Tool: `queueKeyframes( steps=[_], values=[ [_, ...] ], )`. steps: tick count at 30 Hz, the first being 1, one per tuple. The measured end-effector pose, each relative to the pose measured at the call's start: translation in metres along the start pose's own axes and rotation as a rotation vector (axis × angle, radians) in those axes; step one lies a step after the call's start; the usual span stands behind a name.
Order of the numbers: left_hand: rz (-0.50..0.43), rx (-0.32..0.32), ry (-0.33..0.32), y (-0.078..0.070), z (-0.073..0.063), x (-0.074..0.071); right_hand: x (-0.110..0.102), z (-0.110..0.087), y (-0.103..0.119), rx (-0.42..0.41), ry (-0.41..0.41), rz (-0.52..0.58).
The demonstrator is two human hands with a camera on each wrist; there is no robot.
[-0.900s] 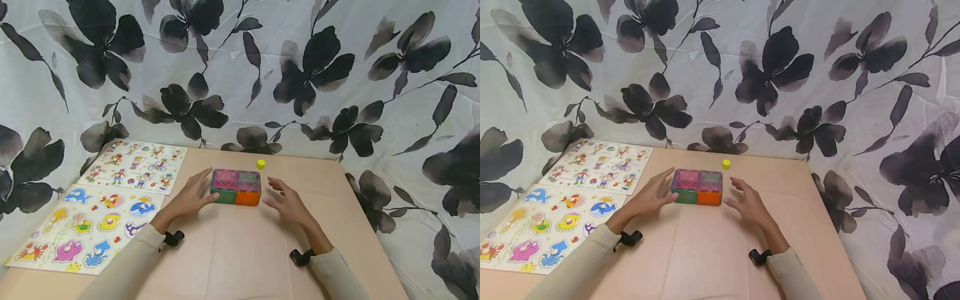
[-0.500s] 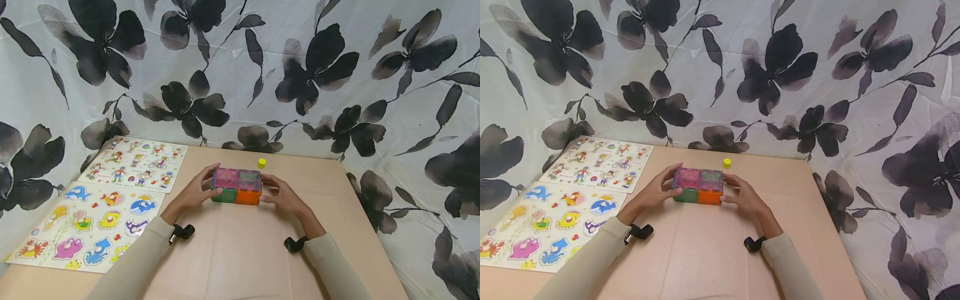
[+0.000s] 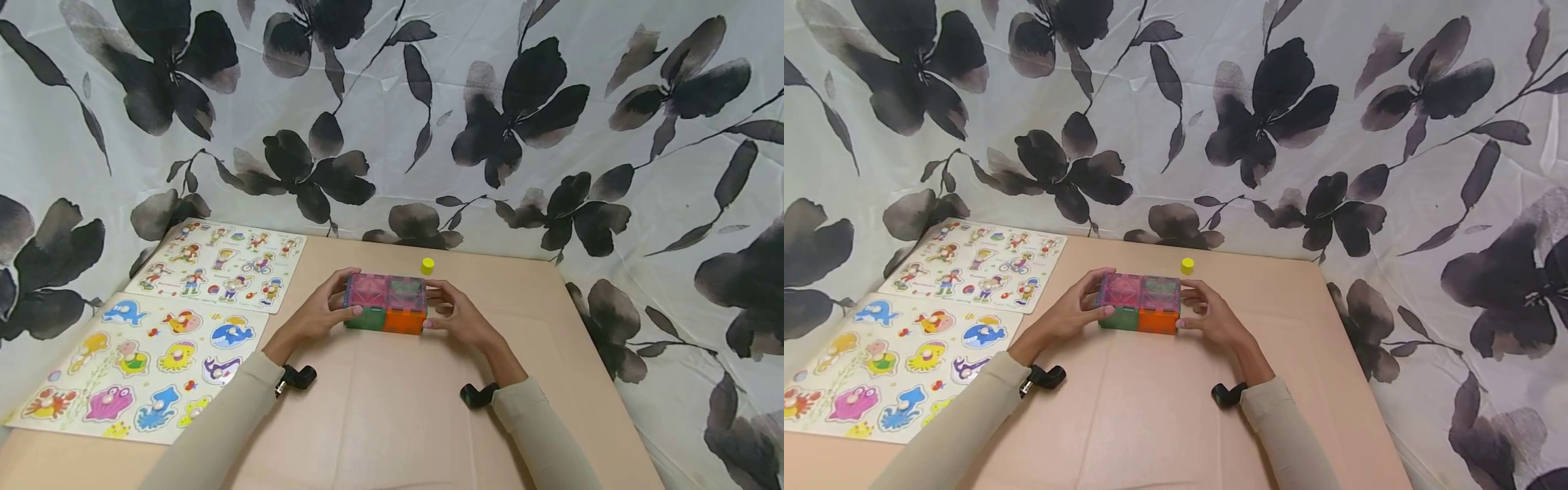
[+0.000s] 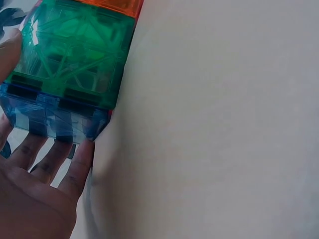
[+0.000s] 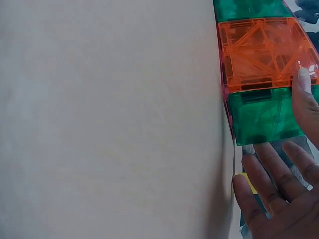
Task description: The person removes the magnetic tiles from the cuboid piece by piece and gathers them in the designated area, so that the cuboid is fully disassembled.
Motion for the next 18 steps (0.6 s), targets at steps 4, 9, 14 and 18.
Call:
queueKeyframes(
  steps=[4,9,14,18],
  values=[
    [0.017,0.000,-0.002,-0.0005,0.0006,0.0000,0.0003,0.0007,0.0000,0.006,-0.014,0.005],
    [0.033,-0.005,-0.002,-0.0007,0.0015,-0.0005,0.0003,0.0029,-0.0025,0.002,-0.020,0.003],
    [0.032,0.013,0.005,-0.0017,0.0003,-0.0004,0.0016,0.0039,-0.0029,-0.007,-0.029,0.007],
    [0.045,0.011,0.005,-0.0028,-0.0003,-0.0005,0.0021,0.0027,-0.0027,-0.018,-0.052,0.001]
  ],
)
Point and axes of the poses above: each hand's wrist, its own z-axis towards the middle knuckle, its own x-axis out of the palm, y = z × x, the point moved 1 cm from there along z, towards the middle knuckle
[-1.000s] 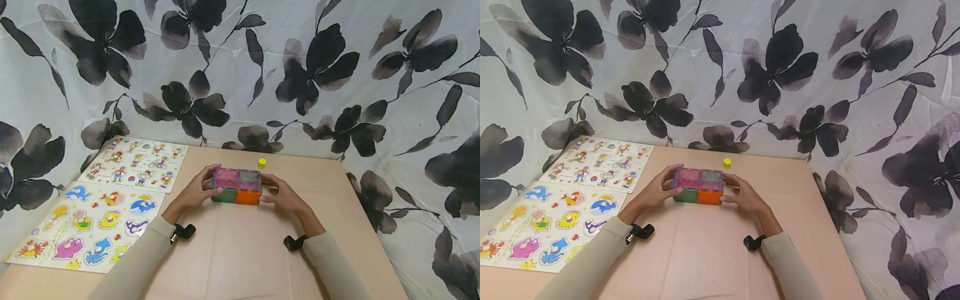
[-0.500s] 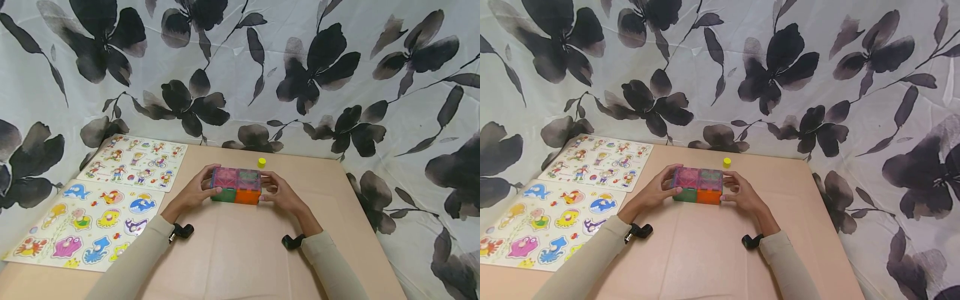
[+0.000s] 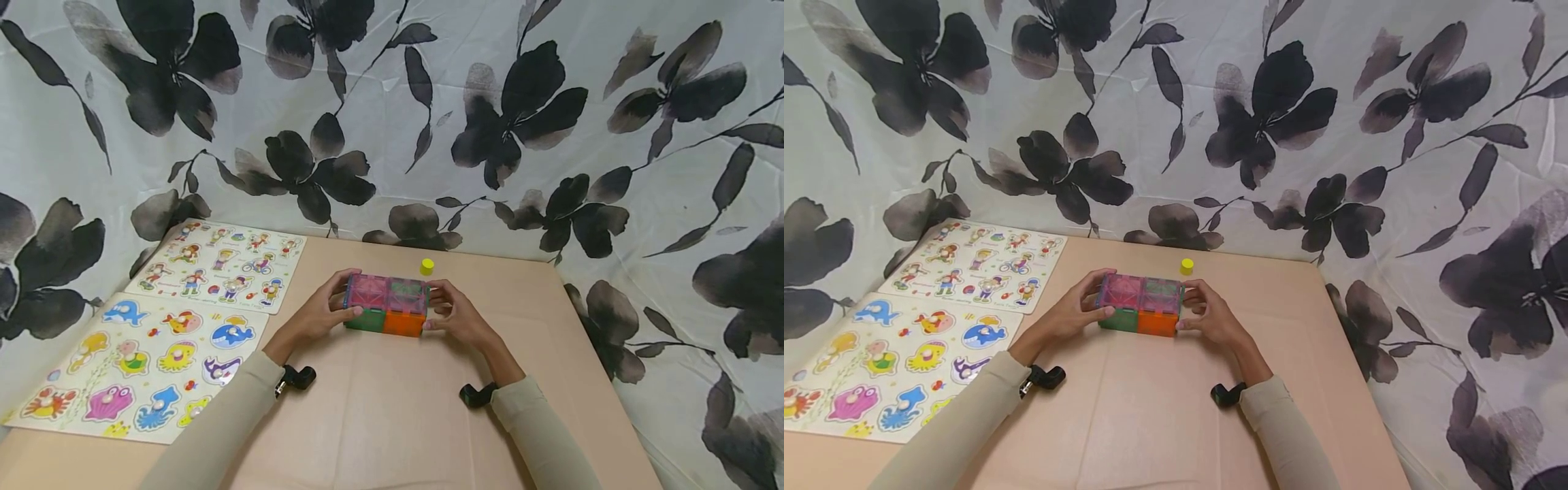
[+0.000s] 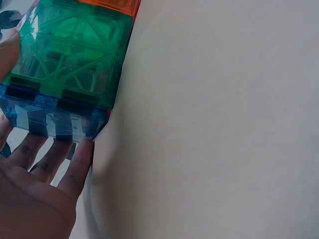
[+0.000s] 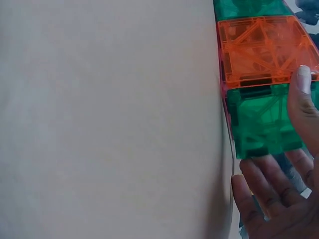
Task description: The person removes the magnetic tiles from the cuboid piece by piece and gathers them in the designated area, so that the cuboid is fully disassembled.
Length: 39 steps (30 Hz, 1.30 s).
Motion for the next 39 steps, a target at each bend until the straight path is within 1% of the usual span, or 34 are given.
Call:
queueKeyframes(
  steps=[5,8,17,20,24,27,31,35,39],
  values=[
    [0.006,-0.011,-0.005,0.001,0.000,0.000,0.000,-0.002,-0.002,0.020,-0.049,0.000],
    [0.002,-0.010,-0.005,0.002,-0.001,0.000,-0.001,-0.004,-0.003,0.016,-0.063,0.009],
    [-0.009,-0.003,0.002,0.000,0.000,0.001,-0.009,-0.009,-0.011,-0.009,-0.151,0.128],
    [-0.010,-0.002,0.001,0.000,0.000,0.001,-0.013,-0.011,-0.013,-0.014,-0.175,0.132],
    [-0.015,-0.002,0.001,0.000,-0.001,0.001,-0.018,-0.015,-0.015,-0.031,-0.211,0.095],
    [-0.016,-0.009,-0.001,0.000,-0.001,0.001,-0.023,-0.018,-0.018,-0.032,-0.229,0.089],
    [-0.013,-0.020,-0.005,0.000,-0.002,0.002,-0.034,-0.025,-0.019,0.007,-0.257,0.106],
    [-0.002,-0.019,-0.014,-0.001,-0.003,0.002,-0.044,-0.030,-0.018,0.099,-0.332,0.137],
    [0.000,-0.019,-0.022,0.000,-0.003,0.002,-0.049,-0.029,-0.016,0.188,-0.406,0.190]
  ],
)
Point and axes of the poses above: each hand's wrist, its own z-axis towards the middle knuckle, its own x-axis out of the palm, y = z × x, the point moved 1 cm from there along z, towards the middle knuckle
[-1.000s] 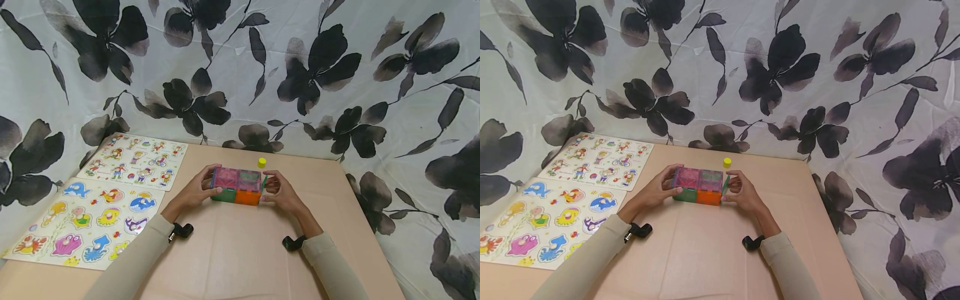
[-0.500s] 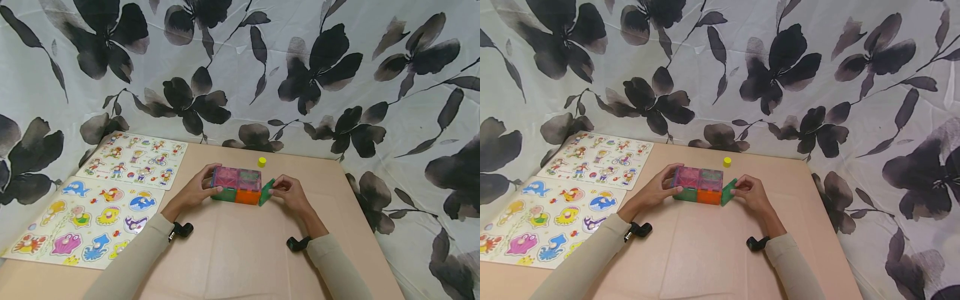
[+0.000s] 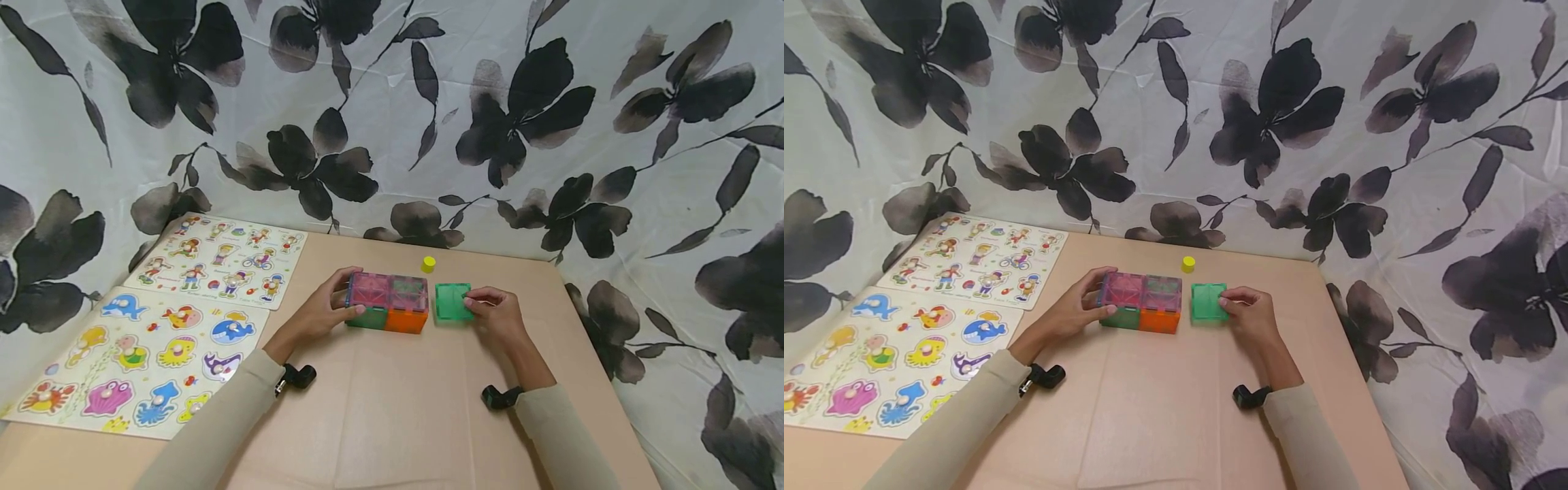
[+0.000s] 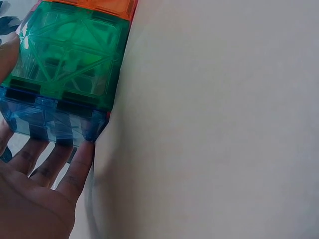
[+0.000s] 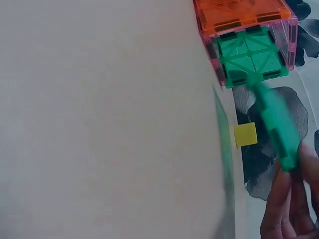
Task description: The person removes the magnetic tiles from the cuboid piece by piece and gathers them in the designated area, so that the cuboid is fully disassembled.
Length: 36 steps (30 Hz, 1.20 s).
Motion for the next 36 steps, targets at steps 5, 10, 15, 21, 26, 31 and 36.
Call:
queueKeyframes(
  steps=[5,10,15,21,26,31,36],
  values=[
    [-0.004,-0.007,0.007,0.001,0.000,0.001,0.005,0.010,0.002,0.084,-0.053,0.057],
    [-0.006,-0.001,0.010,0.002,0.001,0.001,0.013,0.020,0.004,0.148,-0.051,0.058],
    [-0.021,-0.004,0.014,0.004,0.003,0.002,0.020,0.024,0.005,0.188,-0.034,0.016],
    [-0.017,-0.007,0.008,0.005,0.002,0.001,0.021,0.019,0.011,0.126,-0.052,-0.213],
    [-0.020,-0.007,0.014,0.005,0.001,0.001,0.025,0.003,0.021,0.011,-0.038,-0.314],
    [-0.010,-0.022,0.006,0.004,0.001,-0.001,0.041,-0.016,0.035,-0.075,0.141,-0.200],
    [-0.015,-0.017,0.006,0.002,0.000,-0.002,0.060,-0.025,0.042,-0.109,0.263,-0.125]
  ],
)
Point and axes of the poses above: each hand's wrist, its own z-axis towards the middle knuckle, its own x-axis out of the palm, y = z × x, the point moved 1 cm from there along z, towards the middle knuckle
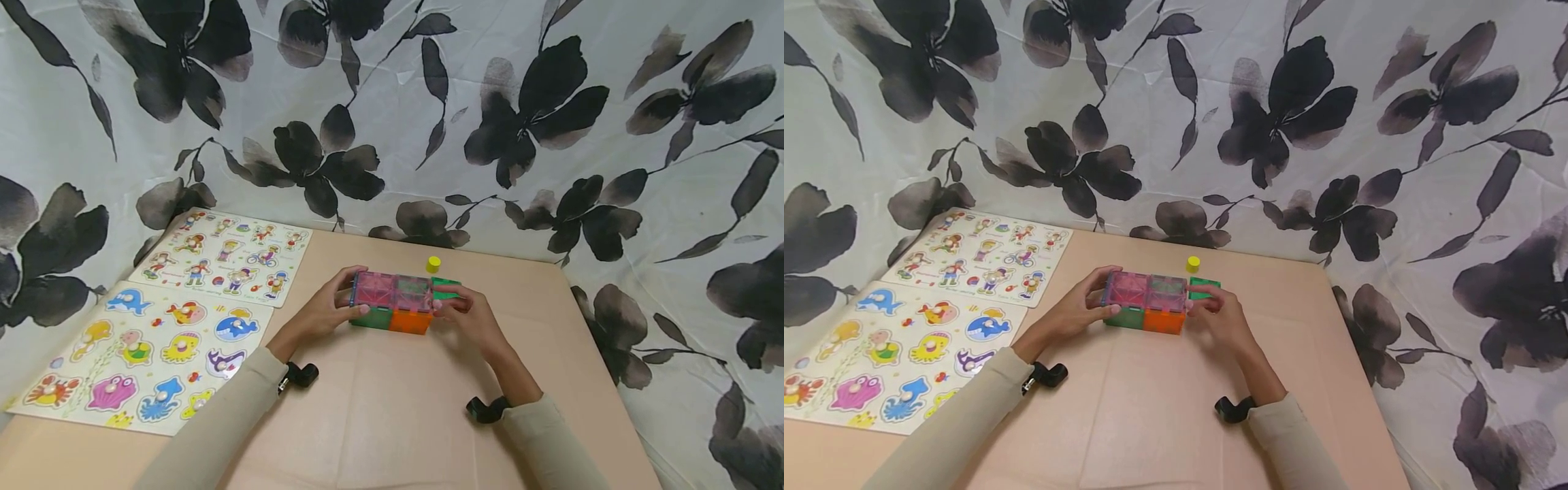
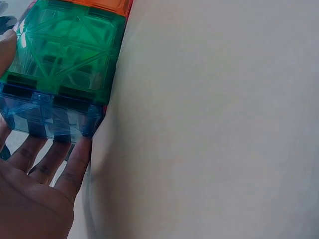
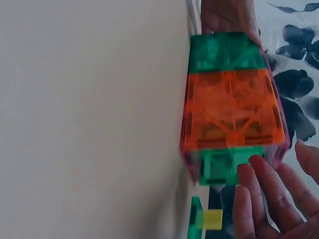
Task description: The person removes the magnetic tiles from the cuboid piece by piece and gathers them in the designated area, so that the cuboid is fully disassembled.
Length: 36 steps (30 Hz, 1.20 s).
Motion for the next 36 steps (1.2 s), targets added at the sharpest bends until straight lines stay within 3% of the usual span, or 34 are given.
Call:
queueKeyframes(
  steps=[8,14,20,24,28,36],
  values=[
    [-0.037,0.015,0.024,0.000,0.003,0.002,0.014,-0.001,0.011,-0.022,-0.051,0.008],
    [-0.031,0.014,0.015,0.001,0.003,0.002,0.016,-0.002,0.023,-0.036,-0.088,0.061],
    [-0.024,0.000,0.017,0.001,0.003,0.002,0.011,-0.005,0.034,-0.063,-0.162,0.043],
    [-0.010,0.007,0.010,0.000,0.002,0.000,-0.002,-0.007,0.038,-0.091,-0.210,0.064],
    [-0.003,0.013,0.004,0.000,0.001,-0.001,-0.024,-0.008,0.032,-0.059,-0.255,0.070],
    [-0.001,0.006,0.005,-0.001,-0.001,0.000,-0.066,-0.010,-0.004,0.052,-0.322,0.125]
  ],
)
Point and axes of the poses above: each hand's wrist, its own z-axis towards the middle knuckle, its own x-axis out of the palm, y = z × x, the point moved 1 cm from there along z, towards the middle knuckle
